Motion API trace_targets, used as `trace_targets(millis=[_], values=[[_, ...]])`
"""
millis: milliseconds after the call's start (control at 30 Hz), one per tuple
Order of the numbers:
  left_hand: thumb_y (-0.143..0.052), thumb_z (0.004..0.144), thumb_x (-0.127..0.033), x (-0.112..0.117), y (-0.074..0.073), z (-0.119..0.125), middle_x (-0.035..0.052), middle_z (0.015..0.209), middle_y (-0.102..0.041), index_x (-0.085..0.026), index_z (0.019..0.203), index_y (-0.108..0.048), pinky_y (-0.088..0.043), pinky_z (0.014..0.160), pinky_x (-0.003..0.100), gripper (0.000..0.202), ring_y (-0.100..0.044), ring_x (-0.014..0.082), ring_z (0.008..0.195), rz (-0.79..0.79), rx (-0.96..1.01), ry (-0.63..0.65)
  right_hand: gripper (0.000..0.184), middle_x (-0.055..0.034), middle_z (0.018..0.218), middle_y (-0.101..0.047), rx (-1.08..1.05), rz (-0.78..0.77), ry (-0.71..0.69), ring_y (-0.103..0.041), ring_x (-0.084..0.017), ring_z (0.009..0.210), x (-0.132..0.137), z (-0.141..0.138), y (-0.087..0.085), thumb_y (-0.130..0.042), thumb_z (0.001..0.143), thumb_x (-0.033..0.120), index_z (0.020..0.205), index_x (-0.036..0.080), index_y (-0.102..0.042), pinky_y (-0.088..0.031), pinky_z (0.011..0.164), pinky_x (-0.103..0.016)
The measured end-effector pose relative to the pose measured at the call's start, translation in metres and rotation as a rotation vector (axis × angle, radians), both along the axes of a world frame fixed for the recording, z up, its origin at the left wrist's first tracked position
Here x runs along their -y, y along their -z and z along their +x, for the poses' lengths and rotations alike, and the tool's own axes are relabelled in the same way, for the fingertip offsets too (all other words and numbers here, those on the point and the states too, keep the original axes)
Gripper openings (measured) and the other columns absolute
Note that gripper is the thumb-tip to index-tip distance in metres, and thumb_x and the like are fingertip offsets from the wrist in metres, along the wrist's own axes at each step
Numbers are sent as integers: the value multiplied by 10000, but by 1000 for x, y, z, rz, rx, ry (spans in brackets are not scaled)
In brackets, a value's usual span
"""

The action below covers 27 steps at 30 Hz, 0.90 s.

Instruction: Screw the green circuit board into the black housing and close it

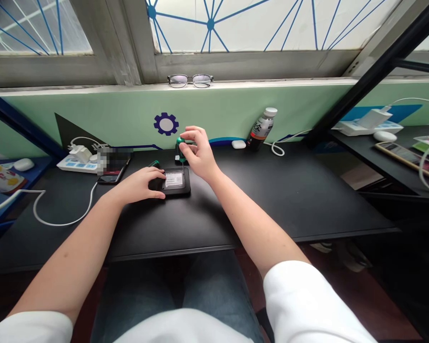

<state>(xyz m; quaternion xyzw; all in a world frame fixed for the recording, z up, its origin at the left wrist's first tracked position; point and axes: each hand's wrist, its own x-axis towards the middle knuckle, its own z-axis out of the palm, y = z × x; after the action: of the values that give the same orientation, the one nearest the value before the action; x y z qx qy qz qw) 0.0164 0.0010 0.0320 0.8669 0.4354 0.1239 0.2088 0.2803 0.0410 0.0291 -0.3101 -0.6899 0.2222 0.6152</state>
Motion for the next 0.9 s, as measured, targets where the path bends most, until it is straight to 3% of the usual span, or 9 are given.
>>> trace_targets(millis=[67, 133, 267, 467, 567, 633, 800, 900], values=[[-920, 769, -592, -1, 1, 0, 120, 1475, -699, -264, 1327, -767, -495, 1239, 546, 665, -579, 394, 1464, 11, 12, -2, 428, -83, 1458, -654, -54, -49, -80, -747, -206, 1050, 0, -3, 0, -735, 963, 686, 1114, 299, -633, -676, 850, -380], [-927, 763, -589, -1, 2, -1, 118, 1456, -706, -275, 1362, -751, -498, 1234, 556, 699, -567, 400, 1469, 14, 22, -11, 435, -54, 1320, -739, -55, -55, -86, -747, -188, 977, -1, -7, -1, -775, 937, 676, 1084, 302, -609, -672, 839, -371], [-944, 737, -629, -5, 6, -4, 136, 1524, -667, -263, 1448, -701, -443, 1271, 591, 836, -488, 413, 1526, 57, 14, -17, 415, -12, 1015, -751, 18, 58, 91, -688, -183, 864, 0, -9, -3, -866, 873, 622, 1005, 283, -666, -619, 756, -353], [-856, 800, -744, -8, 9, -9, 171, 1562, -644, -235, 1446, -701, -351, 1282, 677, 838, -406, 443, 1548, 169, -80, -29, 336, -73, 1085, -785, 71, 104, 106, -710, -212, 919, 4, -4, -7, -565, 1089, 539, 1117, 264, -757, -608, 806, -398], [-805, 847, -751, -8, 11, -10, 175, 1550, -653, -222, 1449, -700, -339, 1281, 673, 808, -401, 444, 1550, 189, -98, -18, 265, -37, 996, -726, 75, 106, 166, -648, -184, 824, 1, -4, -5, -706, 1012, 531, 1073, 274, -729, -593, 771, -382], [-784, 864, -754, -8, 12, -10, 171, 1545, -658, -226, 1441, -704, -333, 1287, 662, 787, -399, 443, 1555, 196, -97, -12, 312, -32, 1020, -687, 52, 112, 189, -652, -185, 866, -2, -6, -3, -780, 953, 568, 1028, 278, -690, -599, 785, -378], [-772, 881, -729, -7, 12, -9, 162, 1546, -662, -235, 1459, -687, -328, 1298, 643, 765, -386, 440, 1585, 174, -86, -1, 383, -77, 1283, -718, -55, -2, -35, -759, -209, 1049, 1, -11, 0, -717, 984, 640, 1093, 286, -619, -645, 887, -391], [-785, 878, -701, -5, 10, -7, 161, 1569, -655, -233, 1494, -657, -314, 1305, 638, 784, -362, 442, 1616, 140, -90, 5, 345, -70, 1216, -753, -86, -19, -136, -774, -205, 995, 3, -13, 1, -627, 1046, 607, 1171, 286, -639, -653, 888, -407]])
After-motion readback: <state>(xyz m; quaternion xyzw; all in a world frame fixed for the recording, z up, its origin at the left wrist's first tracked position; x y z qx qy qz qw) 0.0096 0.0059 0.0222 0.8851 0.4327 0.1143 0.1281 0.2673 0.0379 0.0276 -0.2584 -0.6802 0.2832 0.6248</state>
